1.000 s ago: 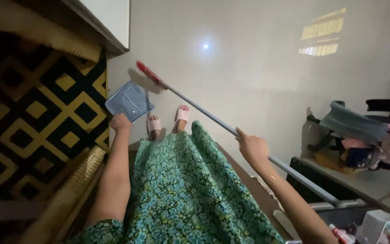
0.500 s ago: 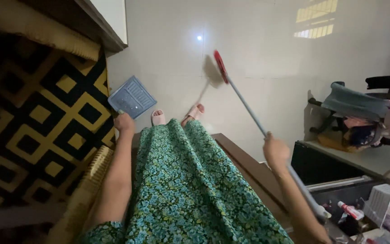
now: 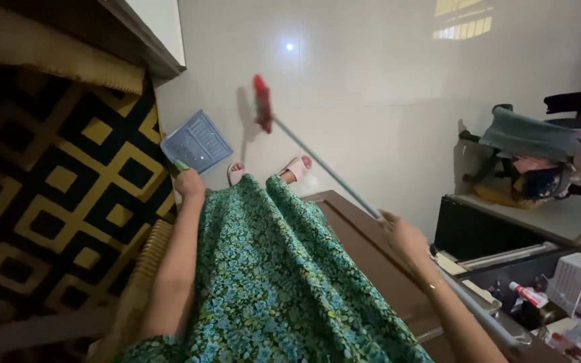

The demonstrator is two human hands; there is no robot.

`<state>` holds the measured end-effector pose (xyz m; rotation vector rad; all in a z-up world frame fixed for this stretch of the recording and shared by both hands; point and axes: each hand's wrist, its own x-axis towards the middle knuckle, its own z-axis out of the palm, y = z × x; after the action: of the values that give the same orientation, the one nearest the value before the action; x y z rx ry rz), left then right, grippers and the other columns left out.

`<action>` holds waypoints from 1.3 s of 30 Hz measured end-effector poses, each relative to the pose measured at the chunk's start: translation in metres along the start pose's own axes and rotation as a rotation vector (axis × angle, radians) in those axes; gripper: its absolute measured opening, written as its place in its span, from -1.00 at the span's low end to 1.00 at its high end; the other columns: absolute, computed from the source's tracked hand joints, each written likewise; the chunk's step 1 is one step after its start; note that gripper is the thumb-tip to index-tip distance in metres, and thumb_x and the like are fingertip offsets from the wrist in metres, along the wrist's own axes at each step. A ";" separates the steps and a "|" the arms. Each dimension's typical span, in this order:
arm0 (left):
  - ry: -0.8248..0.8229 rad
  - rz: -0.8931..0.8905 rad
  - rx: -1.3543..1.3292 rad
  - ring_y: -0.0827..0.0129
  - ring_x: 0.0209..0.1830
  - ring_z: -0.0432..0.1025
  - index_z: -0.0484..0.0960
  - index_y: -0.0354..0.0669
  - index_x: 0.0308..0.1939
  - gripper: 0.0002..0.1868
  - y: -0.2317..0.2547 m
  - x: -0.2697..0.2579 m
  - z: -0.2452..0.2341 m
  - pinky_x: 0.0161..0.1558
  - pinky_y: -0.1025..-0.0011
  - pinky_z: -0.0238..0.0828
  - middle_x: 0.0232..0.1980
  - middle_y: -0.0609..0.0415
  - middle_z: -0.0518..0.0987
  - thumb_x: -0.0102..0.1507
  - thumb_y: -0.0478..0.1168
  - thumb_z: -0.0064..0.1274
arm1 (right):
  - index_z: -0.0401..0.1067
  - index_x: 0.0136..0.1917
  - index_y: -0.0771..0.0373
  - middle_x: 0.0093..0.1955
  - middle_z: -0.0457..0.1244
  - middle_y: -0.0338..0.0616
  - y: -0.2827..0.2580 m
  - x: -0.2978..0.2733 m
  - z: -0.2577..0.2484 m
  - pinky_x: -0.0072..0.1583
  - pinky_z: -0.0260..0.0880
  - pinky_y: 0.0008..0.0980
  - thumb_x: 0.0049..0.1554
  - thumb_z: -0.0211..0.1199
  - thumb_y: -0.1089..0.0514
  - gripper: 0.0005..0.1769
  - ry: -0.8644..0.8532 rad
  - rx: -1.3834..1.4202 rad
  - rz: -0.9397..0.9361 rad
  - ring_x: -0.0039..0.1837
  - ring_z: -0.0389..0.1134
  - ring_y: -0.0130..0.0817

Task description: The person is sweeping dust off the tiled bedroom floor into a dustpan.

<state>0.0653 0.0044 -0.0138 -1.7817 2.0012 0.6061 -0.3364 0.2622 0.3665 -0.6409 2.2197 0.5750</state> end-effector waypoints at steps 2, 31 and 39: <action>0.034 0.012 0.021 0.00 -0.16 0.62 0.78 -0.24 -0.28 -0.82 -0.005 0.001 0.000 -0.17 0.20 0.55 -0.17 -0.21 0.71 0.28 -0.35 0.04 | 0.35 0.46 -0.27 0.14 0.41 0.06 0.014 -0.002 0.005 0.18 0.46 0.03 0.26 0.00 -0.26 -0.47 0.031 -0.028 0.039 0.15 0.47 0.10; 0.094 -0.151 -0.415 -0.23 -0.18 0.55 0.67 -0.41 -0.21 -0.70 -0.019 -0.071 0.014 -0.11 0.00 0.51 -0.19 -0.35 0.64 0.22 -0.16 0.22 | 0.51 0.24 0.05 -0.20 0.41 0.05 -0.041 0.145 -0.077 -0.11 0.42 0.03 0.23 0.11 0.02 -0.65 0.572 -0.241 -0.215 -0.14 0.45 0.07; 0.183 -0.297 -0.398 -0.19 -0.19 0.56 0.68 -0.36 -0.27 -0.73 0.005 -0.082 0.055 -0.09 0.00 0.51 -0.23 -0.31 0.65 0.17 -0.15 0.23 | 0.31 0.46 0.36 -0.35 0.32 -0.34 -0.194 0.294 0.004 -0.26 0.31 -0.35 0.20 0.10 0.26 -0.44 0.804 -0.767 -0.626 -0.32 0.35 -0.43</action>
<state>0.0699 0.1036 -0.0137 -2.3926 1.7598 0.8104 -0.3946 0.0360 0.1026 -2.1779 2.2132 0.9352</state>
